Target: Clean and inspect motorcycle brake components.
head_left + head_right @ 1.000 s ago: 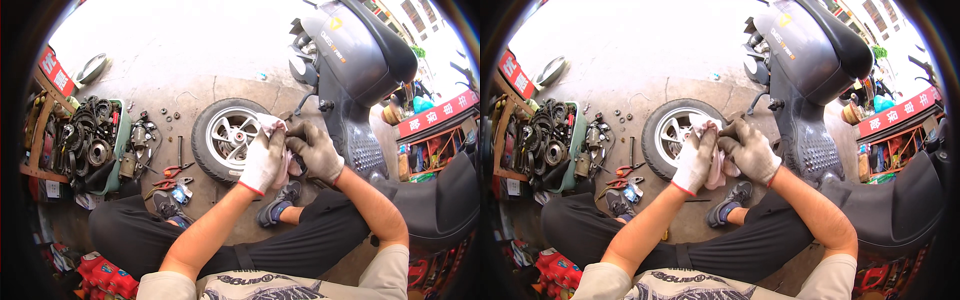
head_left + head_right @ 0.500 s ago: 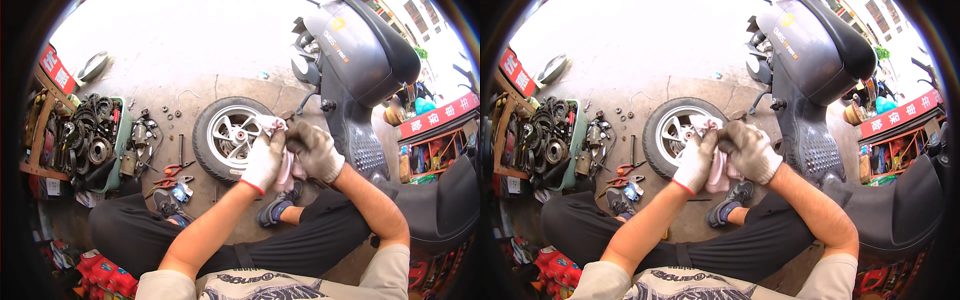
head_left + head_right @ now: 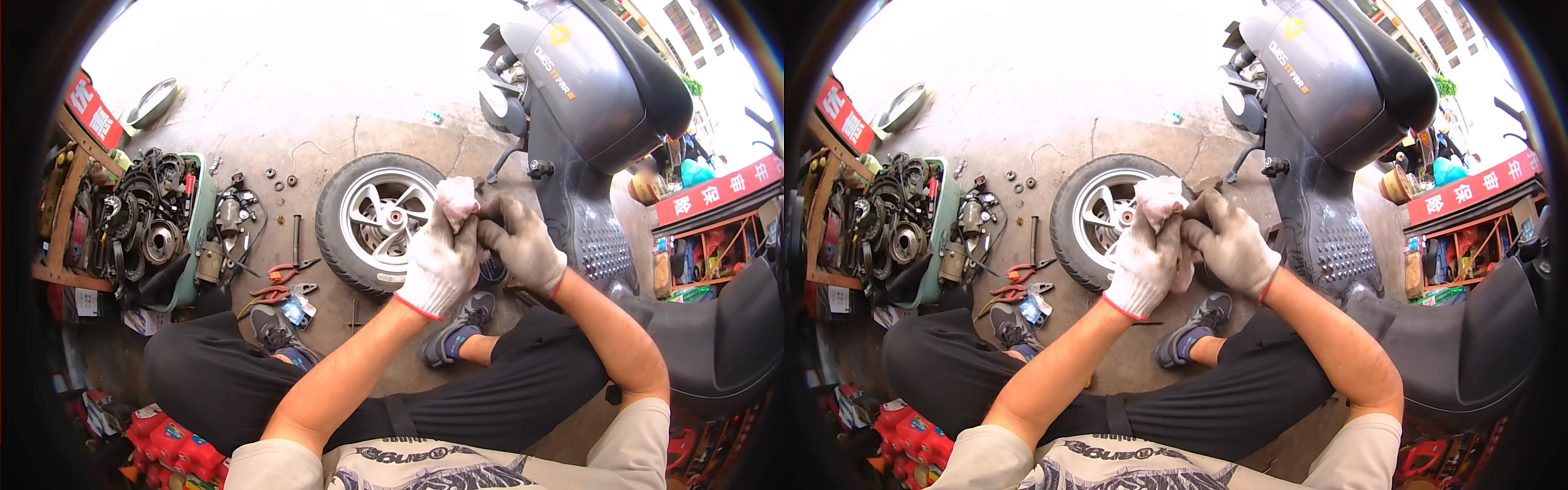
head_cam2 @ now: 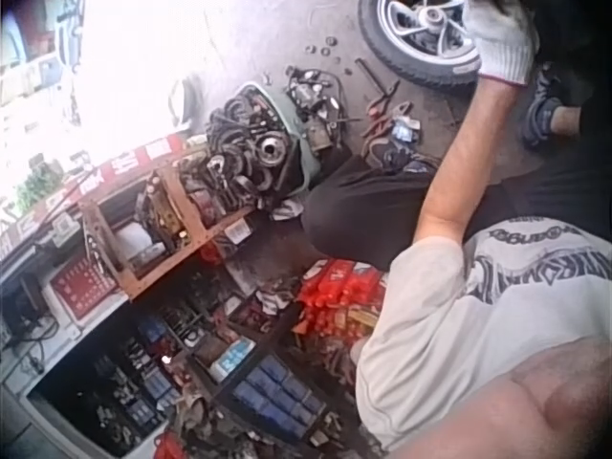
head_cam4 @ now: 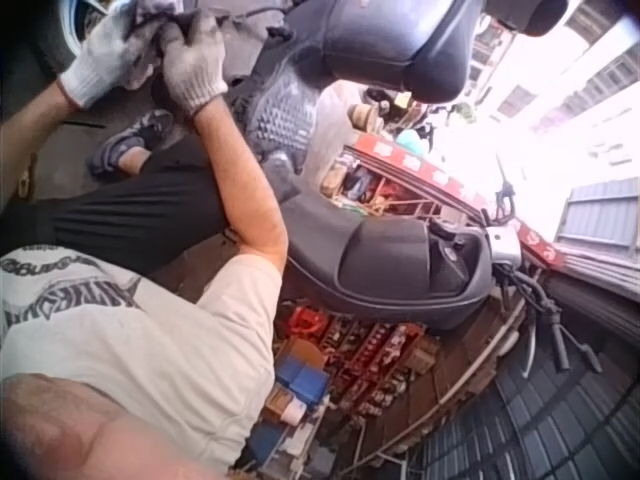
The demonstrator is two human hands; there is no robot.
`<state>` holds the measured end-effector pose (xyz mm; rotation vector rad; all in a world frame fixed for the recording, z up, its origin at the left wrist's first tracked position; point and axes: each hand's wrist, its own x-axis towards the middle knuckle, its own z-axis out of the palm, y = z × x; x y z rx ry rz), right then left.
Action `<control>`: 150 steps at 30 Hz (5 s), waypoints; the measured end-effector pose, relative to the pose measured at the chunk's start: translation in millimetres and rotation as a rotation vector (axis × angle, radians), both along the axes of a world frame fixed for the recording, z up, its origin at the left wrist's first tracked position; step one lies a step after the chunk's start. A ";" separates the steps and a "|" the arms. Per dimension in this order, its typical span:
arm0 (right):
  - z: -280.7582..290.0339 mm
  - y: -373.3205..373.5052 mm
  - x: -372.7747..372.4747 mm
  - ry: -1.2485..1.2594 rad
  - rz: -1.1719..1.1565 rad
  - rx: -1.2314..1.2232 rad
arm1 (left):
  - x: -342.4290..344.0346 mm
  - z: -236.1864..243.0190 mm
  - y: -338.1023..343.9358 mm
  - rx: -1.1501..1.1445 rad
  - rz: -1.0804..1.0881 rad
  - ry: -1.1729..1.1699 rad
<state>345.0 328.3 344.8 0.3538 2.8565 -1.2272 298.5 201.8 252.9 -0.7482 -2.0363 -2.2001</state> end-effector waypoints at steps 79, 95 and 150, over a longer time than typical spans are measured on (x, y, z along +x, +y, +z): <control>-17.7 11.7 6.1 -0.087 0.090 -0.004 | 2.7 -10.5 0.0 -0.076 -0.190 -0.483; 9.3 26.8 -1.7 -0.133 -0.047 -0.148 | 34.9 -155.0 -47.0 -1.410 -0.883 -0.259; -0.2 7.6 4.7 -0.063 0.174 0.458 | -0.3 -16.1 -16.7 0.453 -0.611 -0.907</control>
